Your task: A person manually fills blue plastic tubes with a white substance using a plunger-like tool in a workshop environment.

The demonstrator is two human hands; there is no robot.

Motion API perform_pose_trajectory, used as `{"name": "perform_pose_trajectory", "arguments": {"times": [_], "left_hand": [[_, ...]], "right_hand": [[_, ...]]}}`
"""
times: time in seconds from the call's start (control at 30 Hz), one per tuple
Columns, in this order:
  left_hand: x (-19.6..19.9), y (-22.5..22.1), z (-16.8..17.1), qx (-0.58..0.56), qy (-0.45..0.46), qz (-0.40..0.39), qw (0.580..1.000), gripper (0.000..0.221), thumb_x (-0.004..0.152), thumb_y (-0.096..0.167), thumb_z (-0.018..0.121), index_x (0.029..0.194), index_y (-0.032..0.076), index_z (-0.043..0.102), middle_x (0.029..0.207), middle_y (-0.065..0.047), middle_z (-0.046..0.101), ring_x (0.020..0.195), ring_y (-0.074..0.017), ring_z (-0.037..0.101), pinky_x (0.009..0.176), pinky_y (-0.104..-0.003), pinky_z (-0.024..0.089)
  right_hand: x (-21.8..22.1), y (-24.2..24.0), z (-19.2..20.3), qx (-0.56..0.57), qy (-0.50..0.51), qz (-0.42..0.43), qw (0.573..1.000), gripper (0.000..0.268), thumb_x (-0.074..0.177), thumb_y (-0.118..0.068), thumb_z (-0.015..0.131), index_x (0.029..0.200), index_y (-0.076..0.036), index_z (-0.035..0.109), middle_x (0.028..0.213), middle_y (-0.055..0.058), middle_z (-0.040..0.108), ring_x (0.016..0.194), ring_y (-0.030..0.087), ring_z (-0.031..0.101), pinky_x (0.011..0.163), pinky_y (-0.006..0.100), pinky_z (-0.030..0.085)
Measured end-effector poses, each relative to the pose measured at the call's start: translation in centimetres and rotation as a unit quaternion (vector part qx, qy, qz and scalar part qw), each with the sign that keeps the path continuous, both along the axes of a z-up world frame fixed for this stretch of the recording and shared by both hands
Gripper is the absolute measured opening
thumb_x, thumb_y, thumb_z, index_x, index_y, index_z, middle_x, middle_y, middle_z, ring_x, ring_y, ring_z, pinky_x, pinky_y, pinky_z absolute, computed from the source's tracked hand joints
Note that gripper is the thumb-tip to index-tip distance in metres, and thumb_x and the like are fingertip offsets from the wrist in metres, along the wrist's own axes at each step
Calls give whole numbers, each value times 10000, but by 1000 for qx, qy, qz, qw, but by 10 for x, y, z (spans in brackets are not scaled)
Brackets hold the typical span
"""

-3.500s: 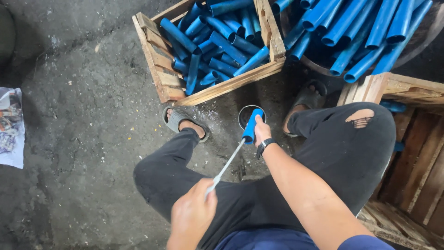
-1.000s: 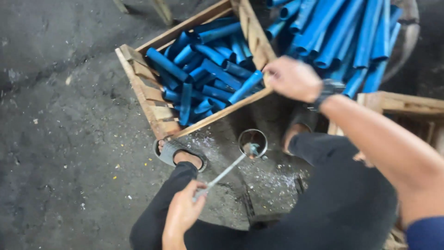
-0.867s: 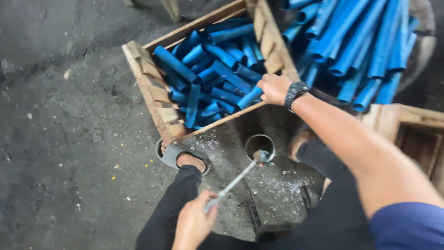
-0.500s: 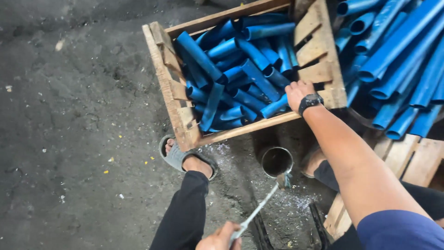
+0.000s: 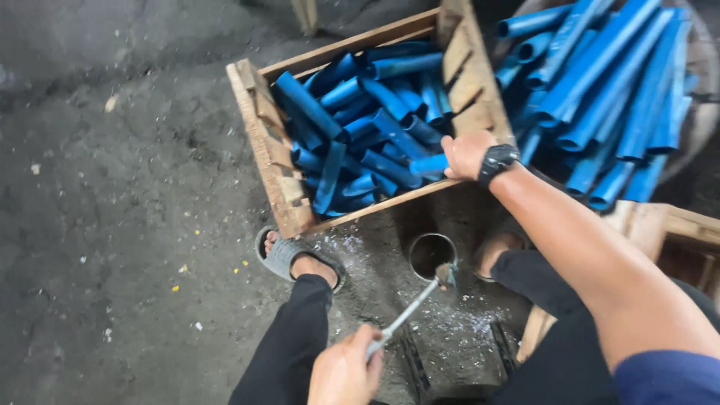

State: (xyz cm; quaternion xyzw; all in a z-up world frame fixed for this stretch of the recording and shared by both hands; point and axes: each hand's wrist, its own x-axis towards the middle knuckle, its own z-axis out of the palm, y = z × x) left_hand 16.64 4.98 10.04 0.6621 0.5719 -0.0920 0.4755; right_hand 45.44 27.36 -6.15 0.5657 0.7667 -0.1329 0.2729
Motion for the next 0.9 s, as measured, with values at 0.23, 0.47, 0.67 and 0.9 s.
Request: {"name": "perform_pose_trajectory", "arguments": {"times": [0.23,0.47,0.67,0.9], "left_hand": [[13,-13,9,45,22,-19,999,171,764,210,520,931,179,507,726,-53,632,610,-291,592,534,-421,434],[29,-19,26,-32,93,-50,994,192,810,247,460,988,188,500,844,-37,622,743,-253,568,616,-386,409],[28,-37,25,39,68,-10,997,184,756,249,489,931,210,533,805,-59,635,744,-274,583,639,-383,410],[32,-51,56,76,-50,199,976,199,692,168,539,874,177,616,686,26,641,598,-102,561,617,-231,422]], "right_hand": [[54,-88,186,187,244,-268,913,536,802,-262,471,1298,-98,353,1256,169,431,1095,326,430,774,484,422],[76,-125,121,264,197,-317,889,490,778,-305,502,1238,-159,421,1012,172,506,821,387,525,550,511,465],[99,-138,102,233,210,-335,889,512,760,-398,549,1203,-156,467,986,171,532,841,397,545,681,497,436],[108,-196,189,417,414,-351,729,326,801,-207,678,1030,-63,498,950,74,511,740,207,528,608,308,444]]}}
